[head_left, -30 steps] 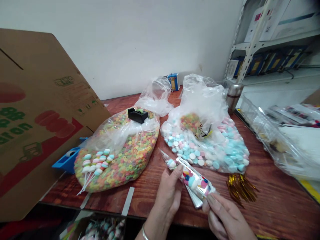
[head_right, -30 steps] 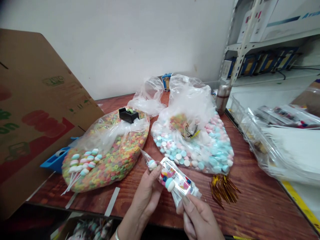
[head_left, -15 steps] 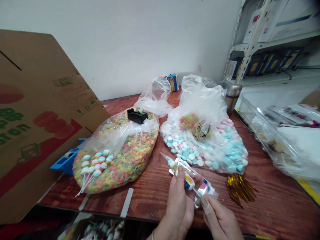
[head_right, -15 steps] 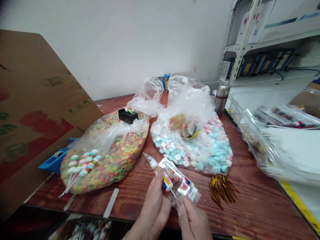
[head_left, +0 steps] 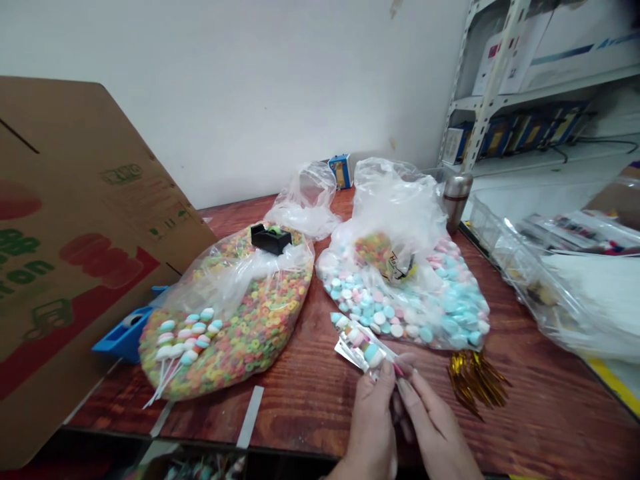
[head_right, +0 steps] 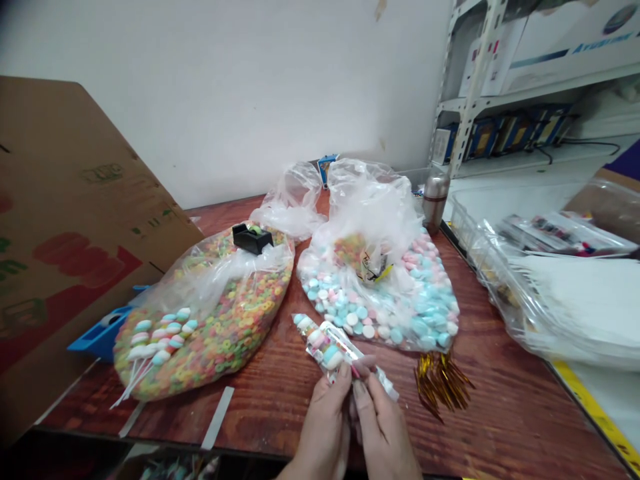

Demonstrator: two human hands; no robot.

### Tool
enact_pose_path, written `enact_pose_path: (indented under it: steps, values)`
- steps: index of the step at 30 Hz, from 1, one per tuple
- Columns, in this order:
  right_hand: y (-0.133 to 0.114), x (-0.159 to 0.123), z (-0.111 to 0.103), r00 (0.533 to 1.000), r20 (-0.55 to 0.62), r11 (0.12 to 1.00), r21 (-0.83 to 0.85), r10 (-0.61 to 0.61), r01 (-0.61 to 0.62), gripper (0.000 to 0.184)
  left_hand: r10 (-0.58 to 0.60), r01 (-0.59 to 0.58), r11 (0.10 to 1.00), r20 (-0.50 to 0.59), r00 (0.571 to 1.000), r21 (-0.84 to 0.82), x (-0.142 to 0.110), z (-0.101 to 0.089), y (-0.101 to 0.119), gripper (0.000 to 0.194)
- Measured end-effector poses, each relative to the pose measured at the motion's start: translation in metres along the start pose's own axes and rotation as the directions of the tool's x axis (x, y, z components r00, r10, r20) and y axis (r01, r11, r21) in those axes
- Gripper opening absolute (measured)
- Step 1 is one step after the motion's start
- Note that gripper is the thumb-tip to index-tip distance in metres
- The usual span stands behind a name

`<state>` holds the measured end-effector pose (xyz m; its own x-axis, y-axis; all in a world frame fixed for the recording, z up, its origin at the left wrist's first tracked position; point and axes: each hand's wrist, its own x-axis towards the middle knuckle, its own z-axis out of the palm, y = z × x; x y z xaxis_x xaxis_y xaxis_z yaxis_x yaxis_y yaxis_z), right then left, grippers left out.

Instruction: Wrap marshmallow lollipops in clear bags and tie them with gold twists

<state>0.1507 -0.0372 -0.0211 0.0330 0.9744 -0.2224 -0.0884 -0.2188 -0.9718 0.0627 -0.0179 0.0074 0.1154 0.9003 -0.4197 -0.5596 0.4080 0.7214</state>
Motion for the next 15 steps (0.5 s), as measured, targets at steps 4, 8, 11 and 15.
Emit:
enact_pose_path:
  steps: [4,8,11,15]
  values:
    - [-0.007,0.002,0.008,0.994,0.02,0.964,0.243,0.104,-0.105,0.041,-0.061,0.057,0.991,0.034,0.998,0.119,0.002,-0.006,0.002,0.048]
    - [-0.019,0.004,0.016,0.956,0.122,0.759,0.585,0.266,-0.286,0.042,-0.035,0.027,0.997,0.122,0.992,0.069,-0.002,-0.01,0.009,0.042]
    - [-0.02,0.004,0.017,0.941,0.232,0.757,0.56,0.245,-0.335,0.04,0.041,-0.043,0.999,0.063,0.997,0.026,-0.003,-0.01,0.012,0.027]
    - [-0.012,0.002,0.014,0.994,0.077,0.958,0.268,0.079,-0.097,0.041,0.079,-0.078,0.99,-0.004,0.997,0.117,0.0,-0.012,0.012,0.024]
